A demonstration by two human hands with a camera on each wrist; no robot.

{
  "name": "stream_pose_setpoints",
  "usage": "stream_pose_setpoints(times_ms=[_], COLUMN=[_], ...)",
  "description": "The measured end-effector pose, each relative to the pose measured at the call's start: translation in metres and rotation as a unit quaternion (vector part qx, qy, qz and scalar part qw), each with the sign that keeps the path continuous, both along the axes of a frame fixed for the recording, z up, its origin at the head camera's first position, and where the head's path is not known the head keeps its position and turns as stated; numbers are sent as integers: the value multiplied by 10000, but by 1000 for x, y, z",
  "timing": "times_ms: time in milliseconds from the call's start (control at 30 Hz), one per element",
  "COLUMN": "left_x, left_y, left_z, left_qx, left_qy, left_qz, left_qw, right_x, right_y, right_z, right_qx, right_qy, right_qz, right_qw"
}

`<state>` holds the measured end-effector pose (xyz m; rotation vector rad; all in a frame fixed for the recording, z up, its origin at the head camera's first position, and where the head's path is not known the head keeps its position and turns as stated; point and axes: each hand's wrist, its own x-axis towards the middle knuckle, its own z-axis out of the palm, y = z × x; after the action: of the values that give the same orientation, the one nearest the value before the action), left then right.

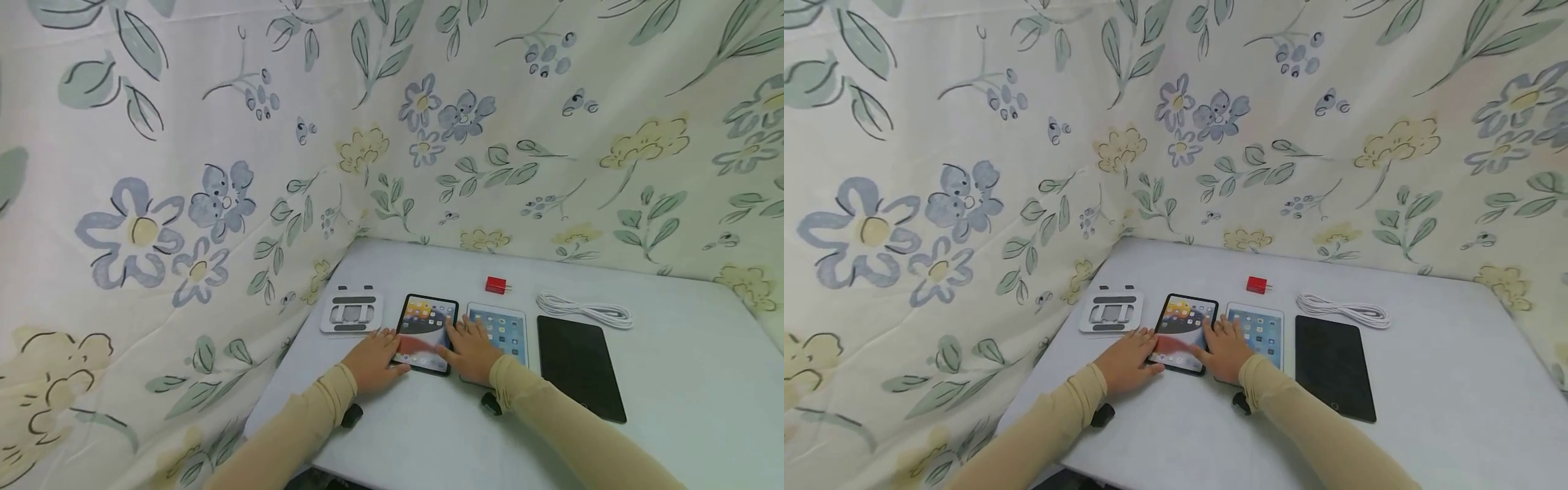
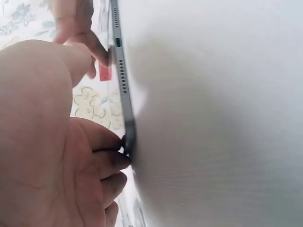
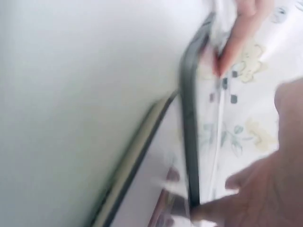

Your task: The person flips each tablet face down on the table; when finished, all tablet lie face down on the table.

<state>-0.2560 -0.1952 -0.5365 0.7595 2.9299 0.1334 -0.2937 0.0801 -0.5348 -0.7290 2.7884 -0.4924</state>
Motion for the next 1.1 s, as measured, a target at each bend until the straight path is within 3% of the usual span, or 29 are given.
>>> stream_pose_setpoints(times_ms=[133,300,467,600,733,900,1000,1100], left_x=[-2,-5,-7,-10,-11,-13,-16,-19], left_y=[4,9,12,19,28,37,43,49], left_z=[4,5,8,16,24,35,43,52], left_qx=[22,-12,94,751,1597,2183,2371,2645], left_qy=[-79,-32,-91,-384,-950,-1630,-1936,-2069], left_qz=[-3,-30,162,407,740,1172,1091,997], left_qw=[10000,10000,9998,9956,9798,9550,9457,9366], right_x=[0,0,1,8,18,26,28,31], right_y=[-3,-1,2,3,2,0,-1,0], right_z=[0,1,13,33,50,64,67,69], right_qx=[-717,-1644,-2135,-2369,-2521,-2767,-2840,-2679], right_qy=[-602,-1129,-1130,-959,-726,-457,-238,-26], right_qz=[-314,-692,-685,-620,-423,-139,-18,39], right_qw=[9951,9775,9680,9648,9640,9598,9585,9634])
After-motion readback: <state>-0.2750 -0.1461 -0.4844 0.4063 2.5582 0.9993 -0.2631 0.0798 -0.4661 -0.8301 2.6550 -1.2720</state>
